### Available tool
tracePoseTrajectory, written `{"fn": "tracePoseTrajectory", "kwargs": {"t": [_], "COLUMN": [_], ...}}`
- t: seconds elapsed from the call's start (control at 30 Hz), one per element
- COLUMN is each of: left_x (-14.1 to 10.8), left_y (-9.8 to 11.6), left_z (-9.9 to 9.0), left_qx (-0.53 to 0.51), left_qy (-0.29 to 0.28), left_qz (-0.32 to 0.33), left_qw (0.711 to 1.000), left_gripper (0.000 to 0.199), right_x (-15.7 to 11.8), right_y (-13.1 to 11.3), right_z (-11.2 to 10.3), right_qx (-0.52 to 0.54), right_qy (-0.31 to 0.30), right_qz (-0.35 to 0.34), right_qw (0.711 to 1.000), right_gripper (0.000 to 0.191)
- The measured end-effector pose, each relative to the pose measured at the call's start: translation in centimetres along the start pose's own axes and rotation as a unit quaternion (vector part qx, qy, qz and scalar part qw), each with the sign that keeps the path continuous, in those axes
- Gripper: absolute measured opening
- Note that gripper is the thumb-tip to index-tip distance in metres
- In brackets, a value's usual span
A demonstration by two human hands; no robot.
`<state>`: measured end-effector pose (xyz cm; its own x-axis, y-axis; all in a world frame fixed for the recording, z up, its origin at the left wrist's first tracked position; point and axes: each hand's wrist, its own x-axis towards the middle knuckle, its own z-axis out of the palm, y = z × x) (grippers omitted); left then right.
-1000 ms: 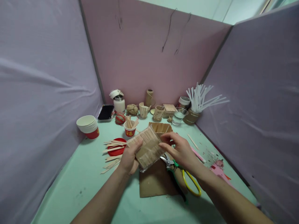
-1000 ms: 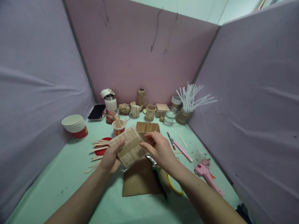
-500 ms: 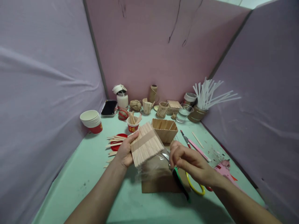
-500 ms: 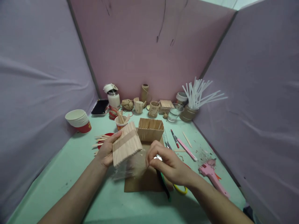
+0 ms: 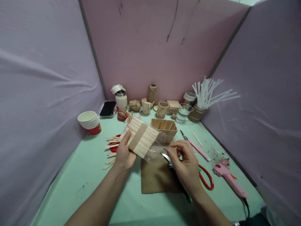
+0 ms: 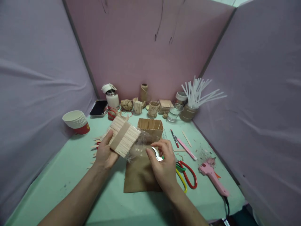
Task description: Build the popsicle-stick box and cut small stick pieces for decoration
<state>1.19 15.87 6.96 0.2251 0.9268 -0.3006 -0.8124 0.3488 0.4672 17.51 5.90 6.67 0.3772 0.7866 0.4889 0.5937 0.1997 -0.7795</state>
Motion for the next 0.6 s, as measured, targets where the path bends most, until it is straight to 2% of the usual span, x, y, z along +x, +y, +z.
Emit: {"fn": "tracePoseTrajectory", "kwargs": {"t": [0.13, 0.2, 0.3, 0.43, 0.6], "left_x": [-0.3, -0.5, -0.7, -0.8, -1.3], "left_y": [-0.3, -0.3, -0.5, -0.7, -1.8], "left_z": [0.1, 0.3, 0.4, 0.4, 0.5], "left_qx": [0.007, 0.011, 0.017, 0.022, 0.034], "left_qy": [0.003, -0.008, -0.005, 0.004, -0.019], "left_qz": [0.025, 0.031, 0.033, 0.035, 0.008], "left_qw": [1.000, 0.999, 0.999, 0.999, 0.999], "left_gripper": [0.035, 0.035, 0.036, 0.035, 0.032], "right_x": [-0.5, -0.6, -0.9, -1.3, -1.3], "right_y": [0.3, 0.4, 0.4, 0.7, 1.2], "right_z": [0.5, 0.7, 1.1, 1.9, 2.9], "right_qx": [-0.011, 0.008, 0.039, 0.079, 0.178], "right_qy": [-0.062, -0.073, -0.068, -0.031, -0.046], "right_qz": [0.053, 0.075, 0.089, 0.082, 0.189], "right_qw": [0.997, 0.994, 0.993, 0.993, 0.965], "right_gripper": [0.019, 0.023, 0.024, 0.025, 0.027]}}
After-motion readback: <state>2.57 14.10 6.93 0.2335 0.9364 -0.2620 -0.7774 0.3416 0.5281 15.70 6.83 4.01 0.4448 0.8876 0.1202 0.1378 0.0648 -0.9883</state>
